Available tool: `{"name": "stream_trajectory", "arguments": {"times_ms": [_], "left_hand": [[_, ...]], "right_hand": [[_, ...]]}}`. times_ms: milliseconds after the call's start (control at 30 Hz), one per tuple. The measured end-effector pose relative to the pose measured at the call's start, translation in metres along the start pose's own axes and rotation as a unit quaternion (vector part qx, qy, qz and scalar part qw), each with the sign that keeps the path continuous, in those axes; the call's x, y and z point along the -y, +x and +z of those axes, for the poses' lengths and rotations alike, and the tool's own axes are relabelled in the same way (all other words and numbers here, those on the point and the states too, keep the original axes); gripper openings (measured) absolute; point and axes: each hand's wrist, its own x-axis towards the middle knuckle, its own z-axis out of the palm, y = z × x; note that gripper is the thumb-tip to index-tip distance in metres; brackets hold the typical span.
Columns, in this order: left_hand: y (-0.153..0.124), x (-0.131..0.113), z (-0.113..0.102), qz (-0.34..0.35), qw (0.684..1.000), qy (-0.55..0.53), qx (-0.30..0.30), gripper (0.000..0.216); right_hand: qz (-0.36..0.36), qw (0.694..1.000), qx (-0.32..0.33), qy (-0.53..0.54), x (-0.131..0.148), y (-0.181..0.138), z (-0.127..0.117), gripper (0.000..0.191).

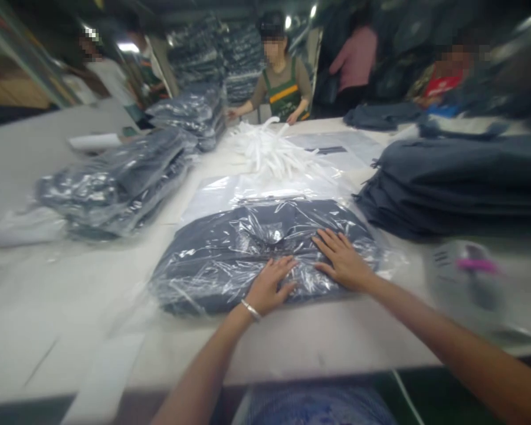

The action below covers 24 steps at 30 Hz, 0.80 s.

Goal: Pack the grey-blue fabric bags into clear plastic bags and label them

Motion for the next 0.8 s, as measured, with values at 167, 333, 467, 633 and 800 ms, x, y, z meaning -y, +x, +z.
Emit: {"name": "stream_trajectory", "arguments": {"times_ms": [167, 333, 467, 633, 800], "left_hand": [[-0.039, 0.015, -0.06, -0.028, 0.982, 0.124, -0.139, 0.036], [-0.087, 0.064, -0.126, -0.162, 0.937, 0.293, -0.105, 0.041], [-0.098, 0.094, -0.157, -0.223, 0.944, 0.243, -0.023, 0.033], [-0.093, 0.112, -0.152, -0.287, 0.949, 0.124, -0.038, 0.035], [-0.106, 0.126, -0.122, -0.32, 0.943, 0.063, -0.062, 0.038]], "right_hand": [[-0.001, 1.0, -0.024, -0.01, -0.016, 0.002, 0.024, 0.068], [-0.003, 0.999, -0.044, 0.001, -0.022, 0.002, 0.028, 0.067], [0.005, 0.998, -0.059, 0.009, -0.024, 0.004, 0.034, 0.068], [0.017, 0.997, -0.081, 0.001, -0.026, 0.004, 0.036, 0.064], [0.008, 0.996, -0.088, 0.014, -0.027, 0.002, 0.033, 0.053]]}}
